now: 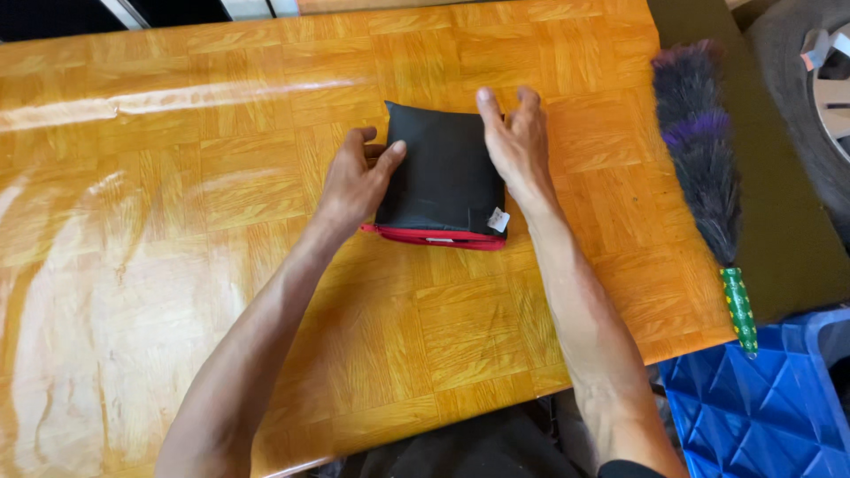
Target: The person folds a black fabric into a square, places it inside a black pouch, and then puts the pouch into a white basket.
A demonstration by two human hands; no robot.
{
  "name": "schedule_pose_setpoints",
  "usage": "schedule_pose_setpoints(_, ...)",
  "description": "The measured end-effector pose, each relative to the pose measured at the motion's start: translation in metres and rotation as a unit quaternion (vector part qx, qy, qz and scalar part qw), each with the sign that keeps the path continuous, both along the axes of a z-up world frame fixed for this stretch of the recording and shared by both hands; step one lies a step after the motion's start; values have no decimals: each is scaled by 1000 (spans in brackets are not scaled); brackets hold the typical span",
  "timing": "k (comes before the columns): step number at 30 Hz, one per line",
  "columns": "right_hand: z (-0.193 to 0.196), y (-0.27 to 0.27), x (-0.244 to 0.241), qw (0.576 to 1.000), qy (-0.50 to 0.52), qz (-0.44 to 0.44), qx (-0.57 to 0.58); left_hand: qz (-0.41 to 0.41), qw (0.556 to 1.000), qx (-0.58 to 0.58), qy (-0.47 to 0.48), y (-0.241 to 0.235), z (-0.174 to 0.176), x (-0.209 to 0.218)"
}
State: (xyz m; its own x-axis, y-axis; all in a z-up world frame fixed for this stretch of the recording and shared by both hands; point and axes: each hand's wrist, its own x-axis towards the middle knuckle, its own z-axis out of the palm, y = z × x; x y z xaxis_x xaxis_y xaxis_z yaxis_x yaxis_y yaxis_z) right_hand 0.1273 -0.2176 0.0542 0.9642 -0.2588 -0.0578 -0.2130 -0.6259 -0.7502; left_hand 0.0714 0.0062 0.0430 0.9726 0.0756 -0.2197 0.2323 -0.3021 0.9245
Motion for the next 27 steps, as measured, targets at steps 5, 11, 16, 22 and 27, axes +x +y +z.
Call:
schedule_pose_setpoints(5, -12, -10, -6, 961, 8, -8, 278, 21, 993, -115, 26, -25, 9, 15)
schedule_pose_setpoints(11, -27, -6, -1, 903, 63, 1, 424, 76, 939, -330, 53, -29, 30, 1)
schedule_pose_setpoints(16, -89, -27, 33, 894, 48, 22, 445, 92, 913, -394, 61, -28, 18, 4)
schedule_pose_setpoints(22, -24, 4, 0, 887, 66, 17, 456, 99, 890, -442, 63, -34, 22, 5)
schedule_pose_setpoints(27, 3, 1, -15, 953, -114, 162, 229, 22, 971, 11, -236, -7, -20, 25)
